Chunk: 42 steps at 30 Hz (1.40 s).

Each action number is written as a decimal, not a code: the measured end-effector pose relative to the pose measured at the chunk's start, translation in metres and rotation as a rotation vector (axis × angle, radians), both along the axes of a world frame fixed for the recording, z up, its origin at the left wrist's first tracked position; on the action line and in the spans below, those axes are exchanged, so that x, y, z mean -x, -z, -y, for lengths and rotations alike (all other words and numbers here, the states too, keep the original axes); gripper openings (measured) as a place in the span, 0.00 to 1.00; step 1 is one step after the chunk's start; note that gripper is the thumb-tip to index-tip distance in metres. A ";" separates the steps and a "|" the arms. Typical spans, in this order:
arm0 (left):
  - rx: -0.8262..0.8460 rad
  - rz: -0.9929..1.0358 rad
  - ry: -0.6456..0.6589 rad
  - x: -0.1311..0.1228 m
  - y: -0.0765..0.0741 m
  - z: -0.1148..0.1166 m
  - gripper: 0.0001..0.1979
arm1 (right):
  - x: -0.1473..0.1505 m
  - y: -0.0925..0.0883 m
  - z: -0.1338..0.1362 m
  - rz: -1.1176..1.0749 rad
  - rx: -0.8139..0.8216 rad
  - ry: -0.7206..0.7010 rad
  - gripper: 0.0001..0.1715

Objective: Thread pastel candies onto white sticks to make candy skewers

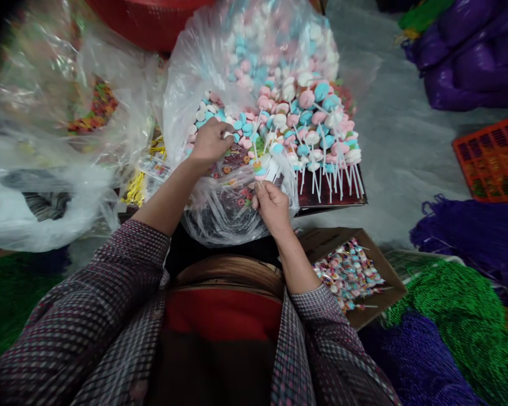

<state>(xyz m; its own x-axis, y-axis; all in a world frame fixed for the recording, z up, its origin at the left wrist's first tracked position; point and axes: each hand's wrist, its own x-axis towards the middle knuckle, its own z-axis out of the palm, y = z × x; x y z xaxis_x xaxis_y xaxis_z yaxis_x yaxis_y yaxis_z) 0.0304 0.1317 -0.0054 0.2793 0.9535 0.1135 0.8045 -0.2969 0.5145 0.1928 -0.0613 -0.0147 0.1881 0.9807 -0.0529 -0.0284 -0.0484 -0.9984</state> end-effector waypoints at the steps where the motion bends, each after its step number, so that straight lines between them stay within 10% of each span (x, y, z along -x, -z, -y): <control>1: 0.016 -0.045 0.021 -0.003 -0.002 0.002 0.16 | 0.000 0.000 0.000 0.004 0.006 0.000 0.32; 11: -0.005 -0.077 0.039 -0.003 -0.011 0.013 0.16 | 0.001 -0.004 -0.001 0.044 0.025 0.007 0.33; 22: -0.049 0.422 0.193 0.017 -0.021 0.110 0.03 | 0.018 -0.024 -0.030 0.047 -0.018 0.032 0.28; 30: 0.181 0.982 0.030 0.008 0.001 0.116 0.11 | 0.026 -0.033 -0.030 -0.098 0.045 0.035 0.25; 42: 0.313 1.045 0.067 -0.007 0.004 0.133 0.18 | 0.047 -0.039 -0.027 -0.217 0.088 -0.052 0.32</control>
